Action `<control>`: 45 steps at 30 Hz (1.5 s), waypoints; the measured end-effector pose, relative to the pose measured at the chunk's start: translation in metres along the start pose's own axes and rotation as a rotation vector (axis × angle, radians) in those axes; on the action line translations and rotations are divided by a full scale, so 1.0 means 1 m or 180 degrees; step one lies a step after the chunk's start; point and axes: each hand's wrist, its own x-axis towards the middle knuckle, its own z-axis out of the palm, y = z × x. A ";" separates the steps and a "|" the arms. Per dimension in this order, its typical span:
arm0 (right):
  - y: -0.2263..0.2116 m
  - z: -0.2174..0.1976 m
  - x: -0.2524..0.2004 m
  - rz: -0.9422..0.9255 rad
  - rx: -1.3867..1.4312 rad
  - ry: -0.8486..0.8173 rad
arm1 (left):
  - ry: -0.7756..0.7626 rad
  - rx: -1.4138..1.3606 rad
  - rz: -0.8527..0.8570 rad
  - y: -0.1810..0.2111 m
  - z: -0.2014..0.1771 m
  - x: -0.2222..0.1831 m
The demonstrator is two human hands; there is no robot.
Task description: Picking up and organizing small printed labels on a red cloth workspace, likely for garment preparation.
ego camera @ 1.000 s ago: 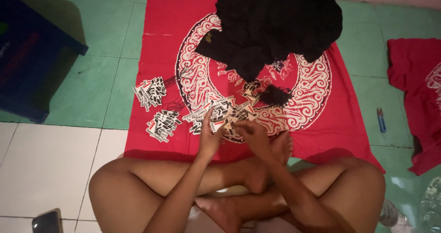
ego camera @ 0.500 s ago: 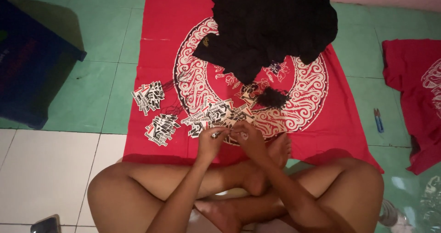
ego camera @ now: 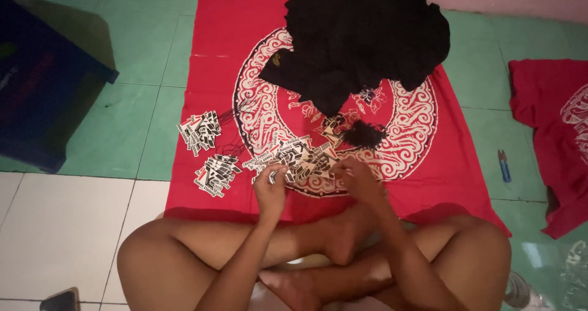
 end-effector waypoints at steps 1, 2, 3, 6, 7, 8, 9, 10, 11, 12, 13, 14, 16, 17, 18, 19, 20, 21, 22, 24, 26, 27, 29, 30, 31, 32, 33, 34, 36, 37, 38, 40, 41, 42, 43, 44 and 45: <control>0.000 -0.004 0.001 -0.0005 -0.0002 0.0000 | 0.0004 -0.0002 0.0004 0.002 -0.001 0.000; 0.001 -0.008 0.002 0.0039 -0.0156 0.0198 | 0.0010 -0.0010 -0.0017 0.003 -0.001 0.000; 0.001 -0.012 0.003 0.0081 -0.0310 0.0396 | 0.0016 -0.0018 -0.0038 0.005 -0.001 0.000; -0.015 -0.021 0.000 0.0315 0.0073 0.0460 | 0.0023 -0.0007 0.0017 0.006 0.001 0.000; -0.002 -0.019 0.003 0.0305 0.0070 0.0457 | 0.0032 -0.0011 0.0022 0.006 0.001 -0.002; 0.011 -0.018 0.007 0.0360 0.0324 0.0581 | 0.0020 -0.0027 0.0014 0.005 0.002 -0.002; 0.024 -0.017 0.011 0.0414 0.0580 0.0703 | 0.0008 -0.0043 0.0006 0.004 0.003 -0.002; 0.004 -0.014 0.005 0.0413 0.0577 0.0704 | 0.0009 -0.0046 0.0006 0.006 0.003 -0.004; -0.016 -0.011 -0.001 0.0397 0.1407 0.0916 | -0.0084 -0.0015 -0.0043 0.007 0.002 -0.005; -0.037 -0.008 -0.006 0.0375 0.2240 0.1115 | -0.0171 0.0017 -0.0092 0.009 0.002 -0.005; -0.041 -0.004 -0.009 0.0372 0.2236 0.1110 | -0.0164 0.0015 -0.0092 0.011 0.001 -0.006; -0.047 -0.001 -0.009 0.0369 0.2836 0.1262 | -0.0257 -0.0069 -0.0141 0.013 0.001 -0.005; -0.039 0.008 -0.002 0.0362 0.3431 0.1389 | -0.0331 -0.0157 -0.0190 0.022 -0.001 -0.004; -0.026 0.014 0.005 0.0334 0.3176 0.1367 | -0.0390 -0.0208 -0.0170 0.029 -0.002 -0.003; -0.014 0.021 0.013 0.0309 0.2923 0.1343 | -0.0449 -0.0255 -0.0153 0.036 -0.003 -0.003; -0.015 0.024 0.011 0.0309 0.2918 0.1324 | -0.0431 -0.0255 -0.0158 0.037 -0.003 -0.003; -0.017 0.028 0.010 0.0305 0.2240 0.1226 | -0.0517 -0.0541 -0.0449 0.037 -0.004 -0.002; -0.019 0.032 0.008 0.0299 0.1562 0.1120 | -0.0602 -0.0827 -0.0741 0.037 -0.004 0.000; -0.026 0.033 0.005 0.0304 0.1565 0.1115 | -0.0599 -0.0822 -0.0745 0.034 -0.002 0.000; -0.041 0.036 0.001 0.0118 0.1317 0.0511 | -0.0538 -0.0985 -0.0681 0.027 0.001 0.001; -0.051 0.038 -0.006 0.0019 0.1053 0.0365 | -0.0500 -0.1076 -0.0730 0.019 0.001 0.000; -0.057 0.038 -0.009 -0.0085 0.0785 0.0223 | -0.0462 -0.1173 -0.0773 0.015 0.001 0.000; -0.064 0.039 -0.017 0.0094 0.0489 0.0128 | -0.0510 -0.1130 -0.0750 0.004 0.001 -0.001; -0.069 0.039 -0.019 0.0271 0.0189 0.0053 | -0.0575 -0.1093 -0.0720 -0.002 0.003 0.001; -0.061 0.043 -0.013 0.0268 0.0192 0.0058 | -0.0579 -0.1092 -0.0714 0.001 0.003 0.006; -0.052 0.047 -0.012 0.0350 0.0056 0.0088 | -0.0641 -0.1094 -0.0636 0.002 0.002 0.003; -0.043 0.051 -0.012 0.0433 -0.0081 0.0118 | -0.0703 -0.1095 -0.0557 0.004 0.001 0.001; -0.045 0.050 -0.013 0.0440 -0.0084 0.0119 | -0.0706 -0.1098 -0.0564 -0.006 0.002 0.000; -0.050 0.048 -0.016 0.0175 -0.0420 0.0197 | -0.0678 -0.0981 -0.0643 -0.024 0.001 -0.003; -0.051 0.049 -0.017 0.0172 -0.0423 0.0187 | -0.0668 -0.0982 -0.0646 -0.016 0.002 -0.004; -0.052 0.049 -0.018 0.0086 -0.0369 0.0195 | -0.0719 -0.0966 -0.0665 -0.008 0.003 -0.004; -0.052 0.051 -0.019 0.0006 -0.0308 0.0218 | -0.0787 -0.0947 -0.0682 -0.010 0.008 -0.005; -0.051 0.051 -0.021 -0.0064 -0.0394 0.0282 | -0.0684 -0.0527 -0.0472 -0.021 0.010 -0.007; -0.051 0.052 -0.021 -0.0140 -0.0473 0.0387 | -0.0607 -0.0114 -0.0228 -0.031 0.014 -0.004; -0.048 0.053 -0.016 -0.0139 -0.0461 0.0442 | -0.0650 -0.0116 -0.0192 -0.027 0.014 -0.001; -0.045 0.054 -0.017 -0.0127 -0.0515 0.0480 | -0.0667 -0.0103 -0.0302 -0.024 0.013 -0.005; -0.041 0.055 -0.018 -0.0114 -0.0568 0.0517 | -0.0683 -0.0090 -0.0413 -0.021 0.012 -0.009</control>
